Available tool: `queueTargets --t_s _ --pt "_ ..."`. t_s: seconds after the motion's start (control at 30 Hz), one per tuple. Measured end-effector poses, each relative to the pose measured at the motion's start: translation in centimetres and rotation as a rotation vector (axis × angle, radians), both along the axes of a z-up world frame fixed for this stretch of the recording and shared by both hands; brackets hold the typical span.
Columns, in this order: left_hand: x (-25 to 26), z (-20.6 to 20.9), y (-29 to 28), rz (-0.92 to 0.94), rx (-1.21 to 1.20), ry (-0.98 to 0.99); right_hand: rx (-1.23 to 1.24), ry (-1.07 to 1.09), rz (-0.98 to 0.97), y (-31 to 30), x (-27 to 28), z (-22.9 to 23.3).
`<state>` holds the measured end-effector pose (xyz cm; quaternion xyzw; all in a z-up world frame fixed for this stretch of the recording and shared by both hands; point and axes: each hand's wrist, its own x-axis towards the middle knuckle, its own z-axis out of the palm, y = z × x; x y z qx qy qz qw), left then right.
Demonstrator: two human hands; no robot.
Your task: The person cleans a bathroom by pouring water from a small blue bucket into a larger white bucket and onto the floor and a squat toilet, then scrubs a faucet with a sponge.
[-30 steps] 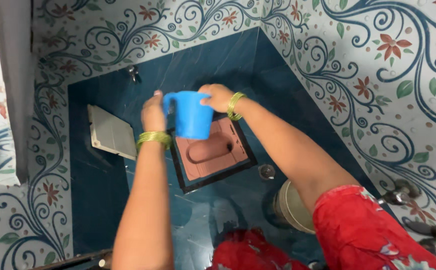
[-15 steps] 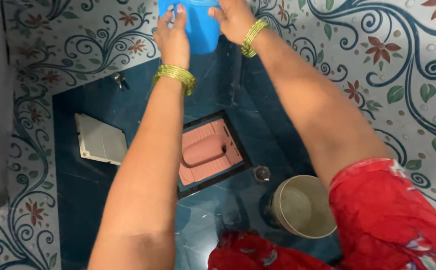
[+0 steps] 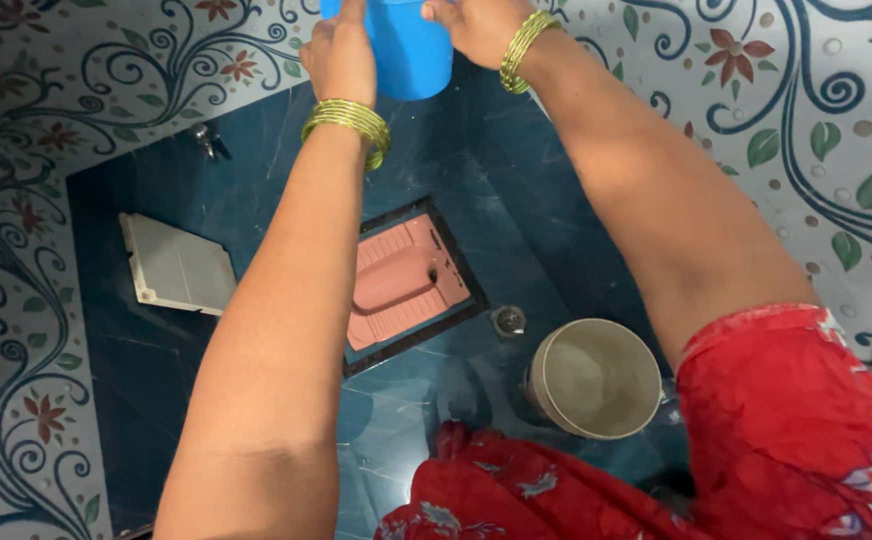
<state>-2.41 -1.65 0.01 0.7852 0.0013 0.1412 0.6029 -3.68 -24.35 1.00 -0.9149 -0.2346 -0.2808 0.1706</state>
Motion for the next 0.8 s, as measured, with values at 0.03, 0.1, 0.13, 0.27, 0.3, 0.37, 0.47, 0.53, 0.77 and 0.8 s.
queueTargets --t_s 0.03,0.1,0.13,0.27,0.3,0.37,0.47,0.53,0.77,0.8 --pt "-0.5 0.3 -0.2 -0.003 -0.002 0.002 -0.002 0.002 -0.003 0.0 -0.4 0.1" --pt "-1.4 1.2 -0.4 0.088 0.037 0.2 -0.033 0.125 -0.075 0.0 -1.2 0.4" --pt "-2.0 1.6 -0.4 0.086 0.037 0.2 -0.033 0.126 -0.077 0.1 -1.6 0.5" --pt "-3.7 2.4 -0.1 0.202 0.113 0.203 0.046 0.143 0.051 1.0 -2.8 0.4" --pt "-3.8 2.5 0.0 0.207 0.117 0.196 0.133 0.129 0.172 1.3 -3.0 0.4" --pt "-3.9 2.2 0.0 0.188 0.131 0.17 0.225 0.233 0.123 1.8 -3.5 -0.3" --pt "-3.4 1.2 -0.8 0.143 0.164 0.136 0.361 0.346 0.018 1.9 -3.9 -1.4" --pt "-2.9 0.2 -1.8 0.114 0.184 0.131 0.407 0.355 -0.041 1.6 -4.3 -2.3" --pt "-2.7 -1.8 -8.0 0.002 0.302 0.084 0.696 0.436 -0.279 -3.2 -4.9 -4.5" --pt "-2.8 -1.8 -8.8 -0.012 0.288 0.072 0.741 0.412 -0.358 -4.4 -4.5 -5.0"
